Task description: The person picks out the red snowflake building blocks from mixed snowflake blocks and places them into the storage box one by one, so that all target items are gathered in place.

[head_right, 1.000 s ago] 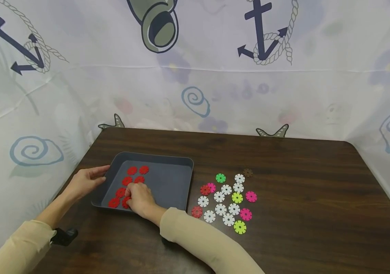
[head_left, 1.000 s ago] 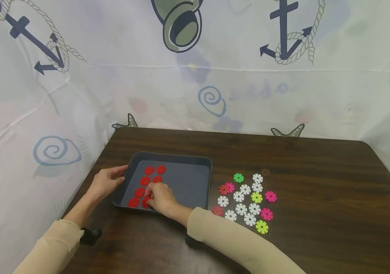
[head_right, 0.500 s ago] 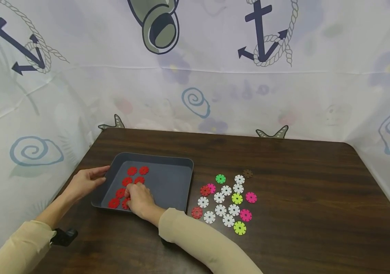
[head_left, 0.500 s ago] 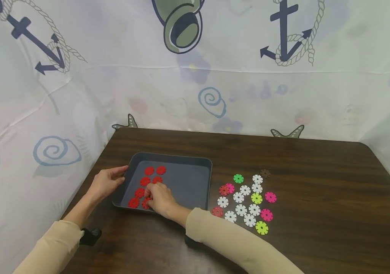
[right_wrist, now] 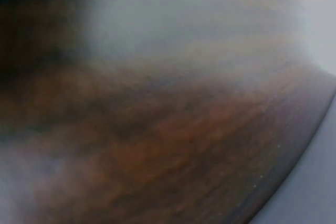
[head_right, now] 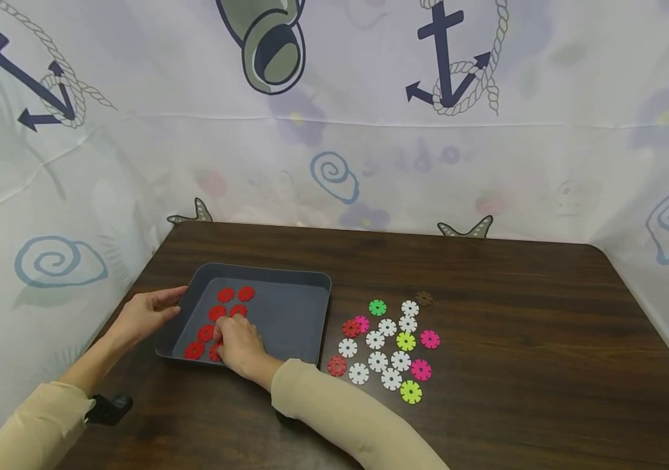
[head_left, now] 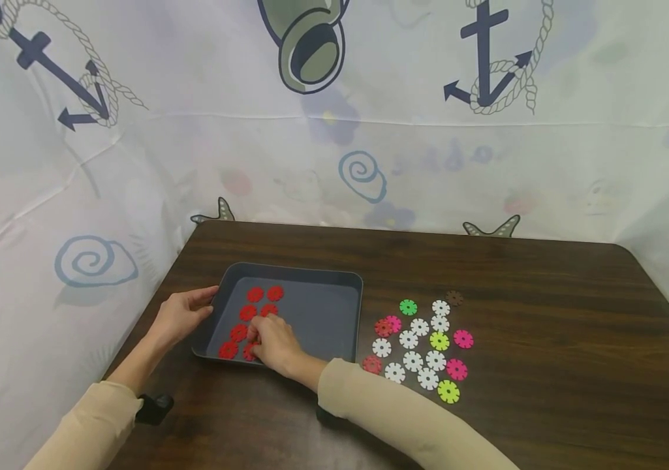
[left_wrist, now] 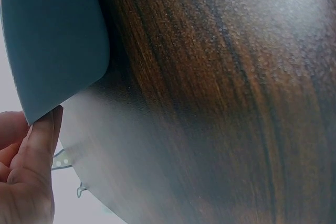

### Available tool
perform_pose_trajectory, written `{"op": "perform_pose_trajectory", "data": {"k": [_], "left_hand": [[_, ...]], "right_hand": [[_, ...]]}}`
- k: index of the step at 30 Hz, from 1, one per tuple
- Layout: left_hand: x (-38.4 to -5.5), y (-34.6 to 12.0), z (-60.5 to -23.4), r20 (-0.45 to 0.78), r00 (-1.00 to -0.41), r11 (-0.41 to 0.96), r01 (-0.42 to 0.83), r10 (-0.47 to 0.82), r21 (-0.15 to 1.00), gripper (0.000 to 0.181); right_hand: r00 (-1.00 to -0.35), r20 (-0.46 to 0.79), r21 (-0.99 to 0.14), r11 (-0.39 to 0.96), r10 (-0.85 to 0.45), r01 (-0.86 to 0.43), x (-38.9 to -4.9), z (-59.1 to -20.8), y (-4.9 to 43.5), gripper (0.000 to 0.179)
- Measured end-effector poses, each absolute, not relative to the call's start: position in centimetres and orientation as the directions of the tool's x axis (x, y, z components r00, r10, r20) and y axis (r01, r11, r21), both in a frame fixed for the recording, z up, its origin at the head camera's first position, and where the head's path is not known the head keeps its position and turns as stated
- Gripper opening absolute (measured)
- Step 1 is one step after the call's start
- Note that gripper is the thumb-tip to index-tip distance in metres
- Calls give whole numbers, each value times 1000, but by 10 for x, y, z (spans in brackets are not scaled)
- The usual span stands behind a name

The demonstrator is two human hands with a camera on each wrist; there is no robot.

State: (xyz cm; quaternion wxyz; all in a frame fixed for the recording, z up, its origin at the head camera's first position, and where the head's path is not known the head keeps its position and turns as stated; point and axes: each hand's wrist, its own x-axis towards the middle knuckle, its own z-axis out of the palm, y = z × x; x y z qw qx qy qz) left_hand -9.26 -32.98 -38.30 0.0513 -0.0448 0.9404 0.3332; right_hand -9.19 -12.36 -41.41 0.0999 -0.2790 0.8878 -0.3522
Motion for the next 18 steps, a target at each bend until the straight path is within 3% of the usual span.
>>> {"op": "perform_pose_trajectory", "data": {"k": [18], "left_hand": [[-92, -328, -383, -121, -991, 776, -116, -52, 620, 45]], "right_hand": [[-859, 41, -782, 519, -510, -345, -96, -415, -109, 11]]}}
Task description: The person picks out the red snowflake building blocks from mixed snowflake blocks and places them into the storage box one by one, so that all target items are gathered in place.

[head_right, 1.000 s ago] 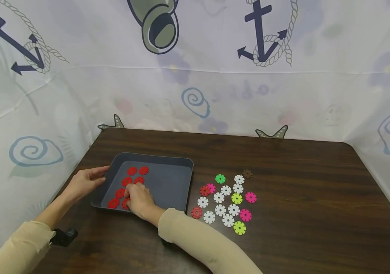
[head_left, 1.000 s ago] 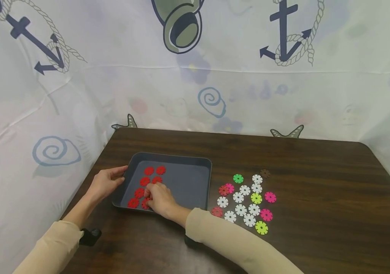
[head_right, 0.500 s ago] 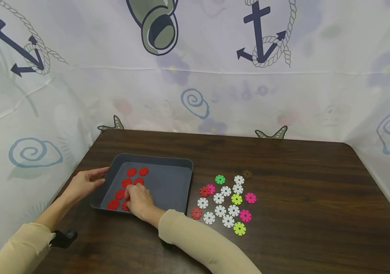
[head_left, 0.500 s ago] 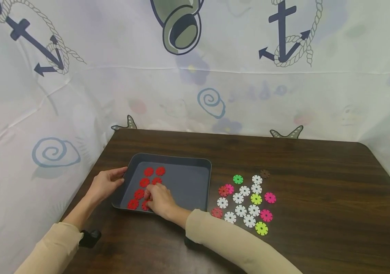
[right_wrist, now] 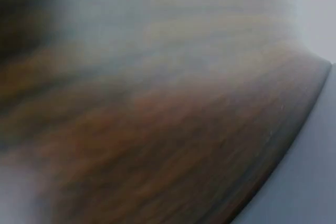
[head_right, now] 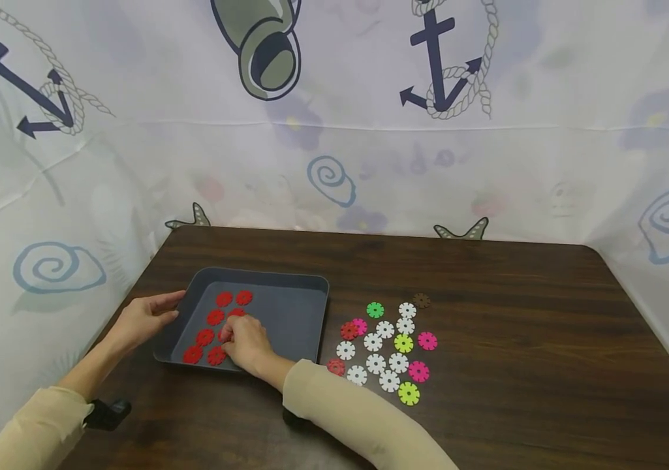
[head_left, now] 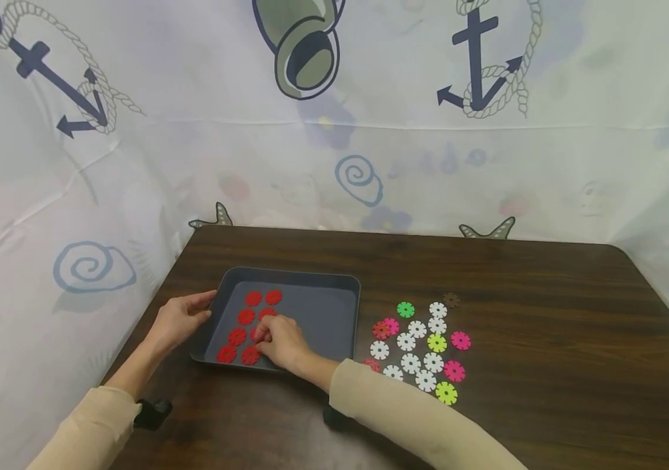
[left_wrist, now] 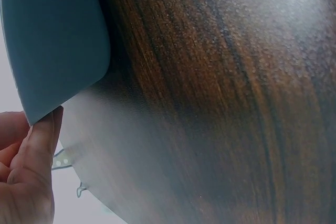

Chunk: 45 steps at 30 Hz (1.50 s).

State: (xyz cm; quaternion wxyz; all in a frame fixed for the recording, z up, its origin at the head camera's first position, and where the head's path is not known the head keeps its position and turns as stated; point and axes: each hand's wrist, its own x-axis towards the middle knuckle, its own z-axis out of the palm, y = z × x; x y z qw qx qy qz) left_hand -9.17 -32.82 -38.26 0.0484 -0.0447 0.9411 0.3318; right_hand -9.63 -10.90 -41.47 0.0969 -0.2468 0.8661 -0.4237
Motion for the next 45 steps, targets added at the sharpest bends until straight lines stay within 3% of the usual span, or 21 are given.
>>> {"op": "perform_pose_trajectory", "data": {"k": [19, 34, 45], "left_hand": [[-91, -328, -383, -114, -992, 786, -110, -51, 608, 45], [-93, -329, -385, -123, -991, 780, -121, -57, 614, 45], [-94, -329, -385, -128, -990, 778, -121, -53, 616, 45]], "right_hand": [[-855, 80, -844, 421, -512, -331, -94, -393, -67, 9], [-866, 60, -935, 276, -496, -223, -100, -379, -20, 9], [-900, 24, -951, 268, -434, -155, -104, -379, 6, 11]]}}
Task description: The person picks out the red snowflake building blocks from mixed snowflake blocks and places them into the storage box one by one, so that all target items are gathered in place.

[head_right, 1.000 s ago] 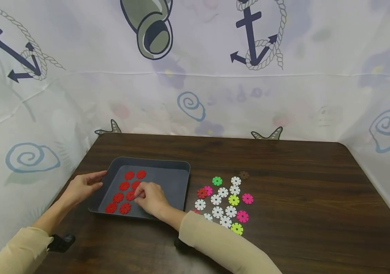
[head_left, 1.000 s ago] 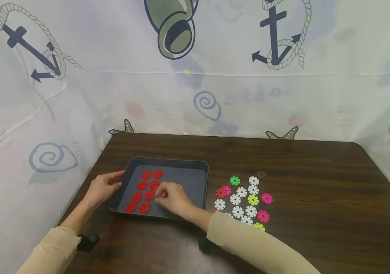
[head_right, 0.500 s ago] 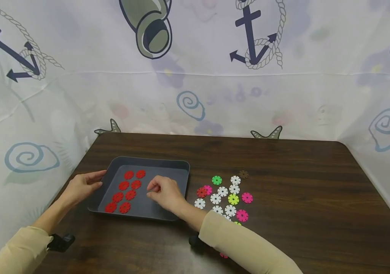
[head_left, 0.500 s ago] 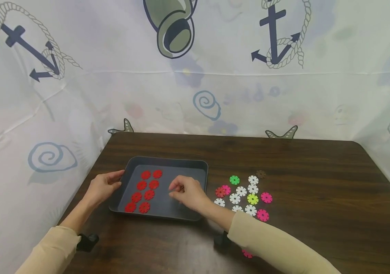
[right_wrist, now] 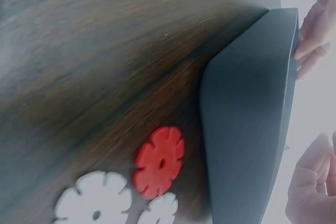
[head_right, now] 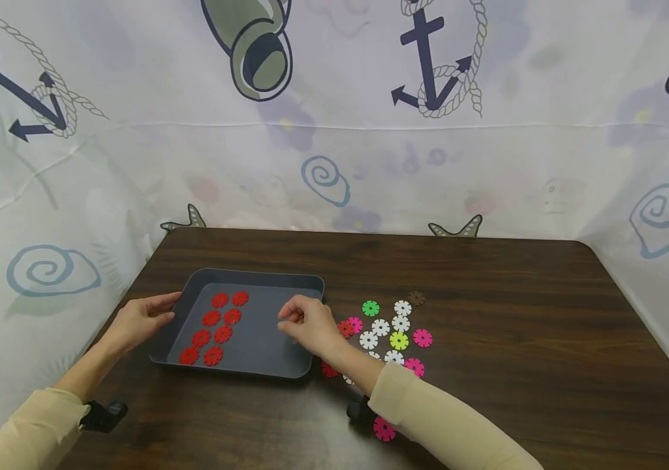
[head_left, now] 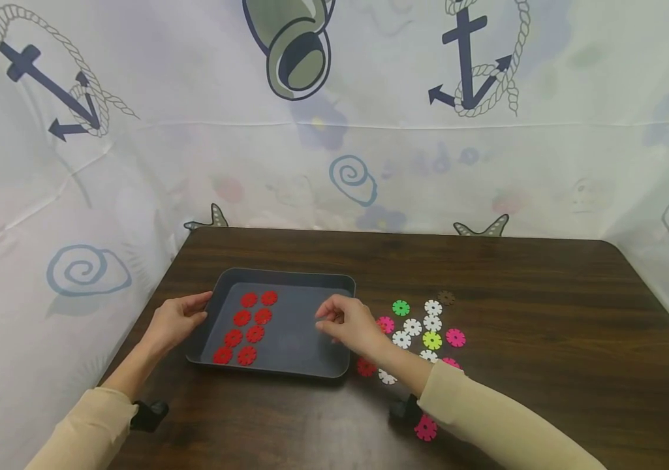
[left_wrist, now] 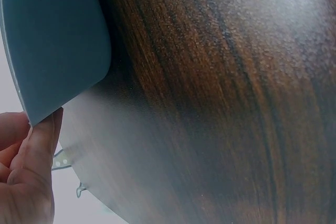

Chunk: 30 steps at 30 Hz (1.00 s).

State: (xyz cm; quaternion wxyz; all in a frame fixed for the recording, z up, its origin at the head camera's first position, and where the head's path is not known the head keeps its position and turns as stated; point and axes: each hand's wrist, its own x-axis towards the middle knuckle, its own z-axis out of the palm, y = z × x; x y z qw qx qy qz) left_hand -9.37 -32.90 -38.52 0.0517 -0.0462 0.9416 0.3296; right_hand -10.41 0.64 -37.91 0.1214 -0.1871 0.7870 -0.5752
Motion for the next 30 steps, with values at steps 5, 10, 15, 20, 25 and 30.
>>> {"op": "perform_pose_trajectory", "data": {"k": [5, 10, 15, 20, 25, 30], "left_hand": [[-94, -330, -385, -133, -990, 776, -124, -52, 619, 45], [-94, -329, -386, -141, -989, 768, -130, -52, 627, 46], [-94, -330, -385, -138, -989, 768, -127, -51, 627, 46], [-93, -329, -385, -138, -989, 769, -128, -52, 626, 46], [-94, -329, -385, -133, -990, 765, -126, -53, 632, 45], [-94, -329, -385, -132, -990, 767, -127, -56, 629, 45]], "right_hand": [[-912, 20, -956, 260, -409, -137, -107, -382, 16, 12], [-923, -4, -956, 271, -385, -109, -109, -382, 29, 12], [-931, -18, -960, 268, -365, -86, -111, -382, 41, 14], [-941, -26, -963, 260, -337, -67, -112, -384, 51, 14], [-954, -35, -954, 294, -296, -56, -114, -387, 59, 13], [-966, -44, -939, 340, -255, -47, -117, -392, 66, 12]]}}
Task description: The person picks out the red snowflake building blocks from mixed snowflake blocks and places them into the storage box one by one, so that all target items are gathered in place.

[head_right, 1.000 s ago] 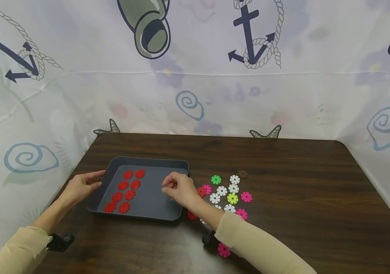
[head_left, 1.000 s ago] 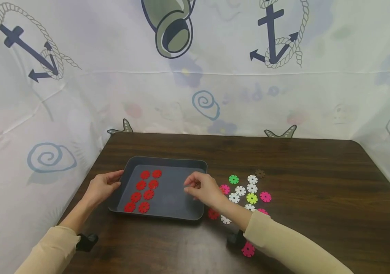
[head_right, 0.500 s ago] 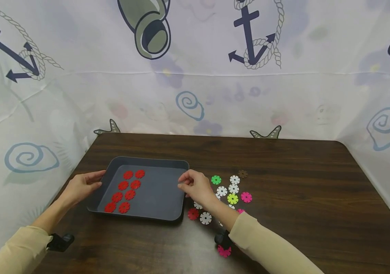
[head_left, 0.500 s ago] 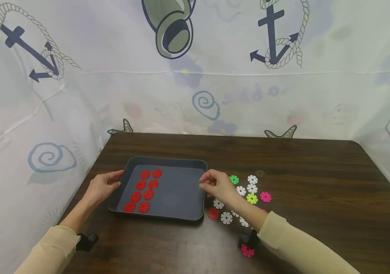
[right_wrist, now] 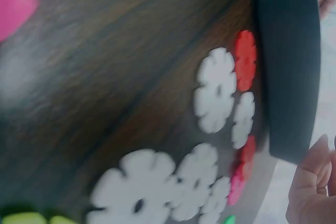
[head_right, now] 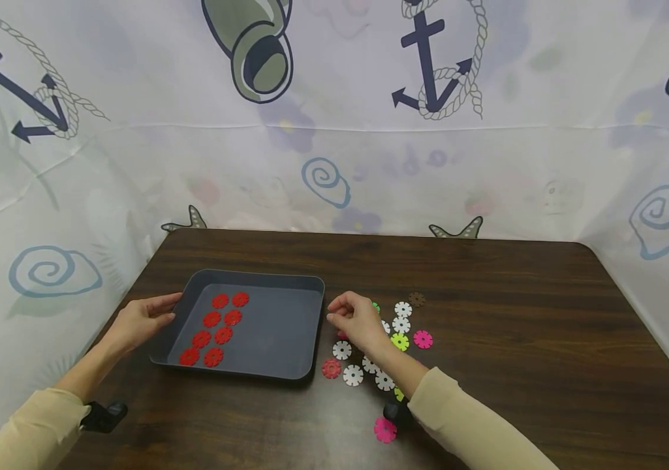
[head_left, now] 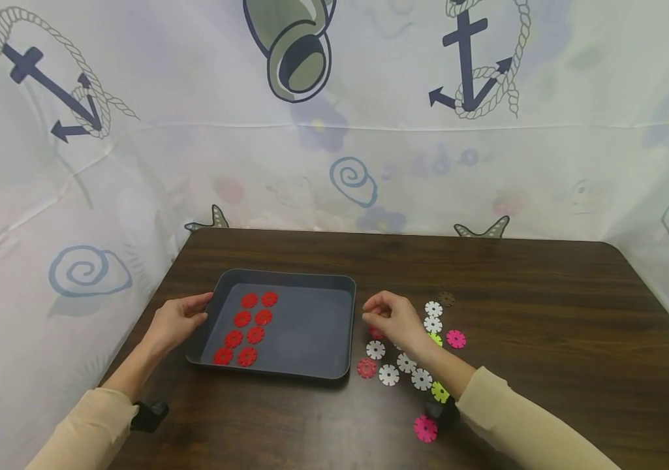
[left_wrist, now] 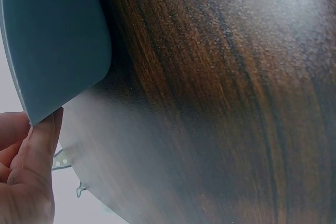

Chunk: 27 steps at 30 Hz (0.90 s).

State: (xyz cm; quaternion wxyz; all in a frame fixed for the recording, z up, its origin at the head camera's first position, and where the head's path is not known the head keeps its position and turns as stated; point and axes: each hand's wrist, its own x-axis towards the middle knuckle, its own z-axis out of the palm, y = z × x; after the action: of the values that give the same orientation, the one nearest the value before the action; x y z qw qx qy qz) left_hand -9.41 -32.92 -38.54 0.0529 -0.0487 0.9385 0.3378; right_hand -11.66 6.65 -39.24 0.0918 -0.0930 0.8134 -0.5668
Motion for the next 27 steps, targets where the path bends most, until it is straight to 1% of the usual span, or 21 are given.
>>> {"op": "perform_pose_trajectory", "data": {"k": [3, 9, 18, 27], "left_hand": [[-94, -329, -385, -132, -990, 772, -127, -57, 623, 45], [-94, -329, -385, -129, -990, 778, -123, -54, 616, 45], [-93, -329, -385, -126, -991, 784, -120, -54, 608, 45], [-94, -329, -385, -132, -990, 784, -126, -57, 607, 45]], "right_hand": [[-969, -37, -933, 356, -244, -54, -118, -398, 71, 14], [-969, -63, -925, 378, -239, -33, -121, -405, 76, 20], [-966, -99, -905, 426, -238, -12, -123, -414, 81, 20], [-963, -78, -867, 495, -256, -62, -123, -421, 82, 21]]}}
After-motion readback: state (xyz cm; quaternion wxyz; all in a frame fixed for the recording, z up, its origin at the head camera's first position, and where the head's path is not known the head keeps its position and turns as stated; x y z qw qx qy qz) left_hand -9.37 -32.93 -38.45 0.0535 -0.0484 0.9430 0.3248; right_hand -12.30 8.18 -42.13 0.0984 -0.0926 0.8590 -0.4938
